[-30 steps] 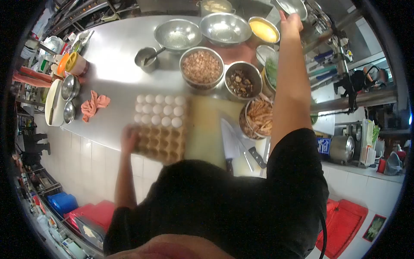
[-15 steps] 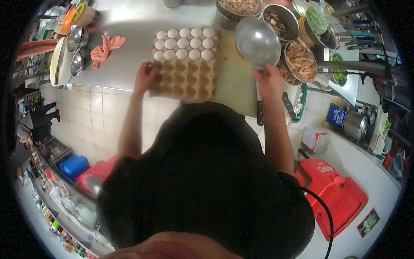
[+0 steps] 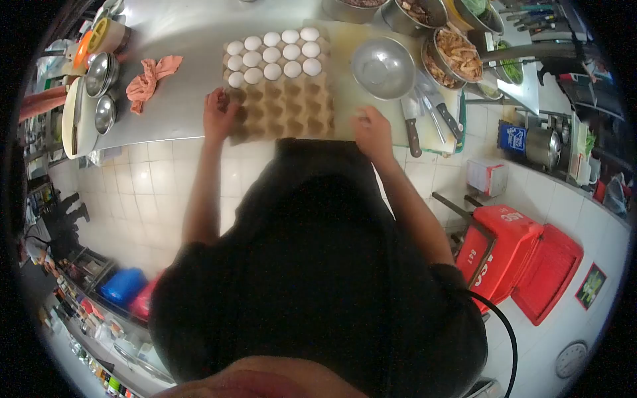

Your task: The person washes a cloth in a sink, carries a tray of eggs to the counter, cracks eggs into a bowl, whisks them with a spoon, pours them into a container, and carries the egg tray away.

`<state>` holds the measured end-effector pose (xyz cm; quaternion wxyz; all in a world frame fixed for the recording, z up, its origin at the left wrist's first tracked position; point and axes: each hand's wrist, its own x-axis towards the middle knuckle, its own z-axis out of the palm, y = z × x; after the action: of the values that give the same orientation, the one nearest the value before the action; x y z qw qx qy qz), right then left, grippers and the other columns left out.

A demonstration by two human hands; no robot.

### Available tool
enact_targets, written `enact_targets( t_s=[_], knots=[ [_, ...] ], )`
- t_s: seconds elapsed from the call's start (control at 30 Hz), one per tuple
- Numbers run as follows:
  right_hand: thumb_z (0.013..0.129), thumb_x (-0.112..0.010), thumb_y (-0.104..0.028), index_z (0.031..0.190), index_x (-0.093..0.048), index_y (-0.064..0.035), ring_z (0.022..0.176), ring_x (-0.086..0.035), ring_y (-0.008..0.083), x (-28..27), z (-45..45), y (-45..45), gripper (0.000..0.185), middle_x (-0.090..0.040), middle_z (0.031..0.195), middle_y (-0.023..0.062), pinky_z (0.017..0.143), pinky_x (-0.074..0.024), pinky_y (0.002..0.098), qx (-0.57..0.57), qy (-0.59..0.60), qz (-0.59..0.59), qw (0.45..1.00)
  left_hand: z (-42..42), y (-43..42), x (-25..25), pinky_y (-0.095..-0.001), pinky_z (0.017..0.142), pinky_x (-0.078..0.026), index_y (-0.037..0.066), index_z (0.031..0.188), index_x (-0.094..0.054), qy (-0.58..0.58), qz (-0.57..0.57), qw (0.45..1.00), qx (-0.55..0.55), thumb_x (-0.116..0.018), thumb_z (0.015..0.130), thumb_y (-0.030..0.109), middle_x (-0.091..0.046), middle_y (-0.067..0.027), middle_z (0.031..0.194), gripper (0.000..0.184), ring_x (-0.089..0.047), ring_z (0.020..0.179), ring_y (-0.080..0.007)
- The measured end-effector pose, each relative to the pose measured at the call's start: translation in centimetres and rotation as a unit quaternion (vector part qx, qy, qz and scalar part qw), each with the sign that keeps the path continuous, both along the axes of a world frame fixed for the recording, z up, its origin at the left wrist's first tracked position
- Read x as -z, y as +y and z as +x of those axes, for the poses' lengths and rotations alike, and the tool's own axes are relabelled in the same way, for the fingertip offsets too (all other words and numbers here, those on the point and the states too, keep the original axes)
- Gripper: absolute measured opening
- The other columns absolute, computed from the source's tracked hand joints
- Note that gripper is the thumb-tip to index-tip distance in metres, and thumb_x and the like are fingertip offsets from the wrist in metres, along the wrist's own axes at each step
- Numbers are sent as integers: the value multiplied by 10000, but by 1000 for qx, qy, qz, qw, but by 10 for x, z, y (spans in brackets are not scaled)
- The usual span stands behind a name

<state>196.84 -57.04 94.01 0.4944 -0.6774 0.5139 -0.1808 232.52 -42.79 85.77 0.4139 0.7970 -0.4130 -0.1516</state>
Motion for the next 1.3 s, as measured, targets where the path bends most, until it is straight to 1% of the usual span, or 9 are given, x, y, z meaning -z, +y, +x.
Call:
enact_targets(
  t_s=[0.1, 0.3, 0.47, 0.67, 0.8, 0.87, 1.03, 1.2, 1.3],
  knots=[
    [846, -654, -145, 1262, -572, -67, 1053, -627, 308, -19, 64, -18, 432, -545, 1315, 151, 849, -535, 404, -109, 41, -294, 949, -5, -10, -18, -422, 883, -479, 14, 1239, -515, -99, -15, 995, 9, -724, 805, 203, -546, -196, 1187, 518, -537, 1093, -361],
    [770, -613, -65, 1270, -551, -133, 1029, -606, 373, 3, 123, -60, 509, -529, 1218, 176, 822, -525, 453, -285, 267, -300, 871, 12, -42, 1, -481, 966, -435, 30, 1249, -527, -183, 24, 977, 107, -693, 795, 146, -540, -225, 1217, 497, -505, 1130, -428],
    [808, -597, -125, 1098, -605, -51, 995, -625, 377, -10, 121, -64, 299, -587, 1129, 210, 823, -523, 469, -276, 157, -327, 890, 6, -38, -23, -459, 881, -470, 40, 1164, -564, -199, 21, 974, 109, -678, 755, 62, -564, -194, 1113, 425, -544, 1036, -403],
    [776, -718, -78, 1223, -559, -32, 1098, -604, 261, -23, 76, -62, 477, -603, 1183, 128, 878, -511, 368, -72, -220, -67, 971, -7, -46, -32, -457, 824, -481, 61, 1117, -569, -247, 0, 964, 103, -629, 759, 23, -578, -157, 1051, 366, -560, 984, -379],
    [836, -664, -17, 1233, -536, -82, 892, -606, 126, -45, -31, -75, 423, -610, 1034, 24, 740, -512, 252, -10, -263, 31, 964, 16, -44, 4, -447, 834, -484, 54, 1090, -575, -203, 12, 971, 123, -603, 791, 26, -593, -156, 1054, 302, -576, 969, -368],
    [836, -643, -6, 1185, -543, -78, 877, -623, 137, -41, -92, -80, 370, -621, 993, 31, 733, -528, 269, 128, -329, 48, 935, 15, -43, 1, -402, 773, -513, 47, 1108, -592, -180, 107, 970, 121, -610, 810, 31, -606, -146, 1067, 299, -607, 910, -313],
    [912, -547, -58, 1100, -393, -9, 790, -664, 278, -20, -260, -90, 248, -595, 998, 195, 701, -569, 391, 456, -332, -95, 820, 8, -50, -20, -335, 685, -530, 65, 1196, -613, -239, 30, 950, 201, -650, 800, 33, -610, -109, 1065, 400, -612, 857, -235],
    [952, -518, -125, 1375, -338, -10, 904, -638, 288, 37, -366, -63, 473, -534, 1227, 186, 667, -547, 363, 662, -243, -85, 703, 7, -50, -34, -300, 708, -533, 49, 1208, -604, -167, 80, 976, 115, -664, 855, 70, -620, -75, 1056, 359, -611, 886, -165],
    [945, -519, -125, 1408, -350, -18, 909, -620, 259, 90, -384, -53, 504, -538, 1245, 165, 657, -532, 365, 718, -205, -70, 661, 16, -46, -28, -286, 738, -530, 19, 1232, -570, 69, -3, 996, 57, -639, 886, 64, -622, -84, 1063, 356, -617, 901, -181]
  ],
)
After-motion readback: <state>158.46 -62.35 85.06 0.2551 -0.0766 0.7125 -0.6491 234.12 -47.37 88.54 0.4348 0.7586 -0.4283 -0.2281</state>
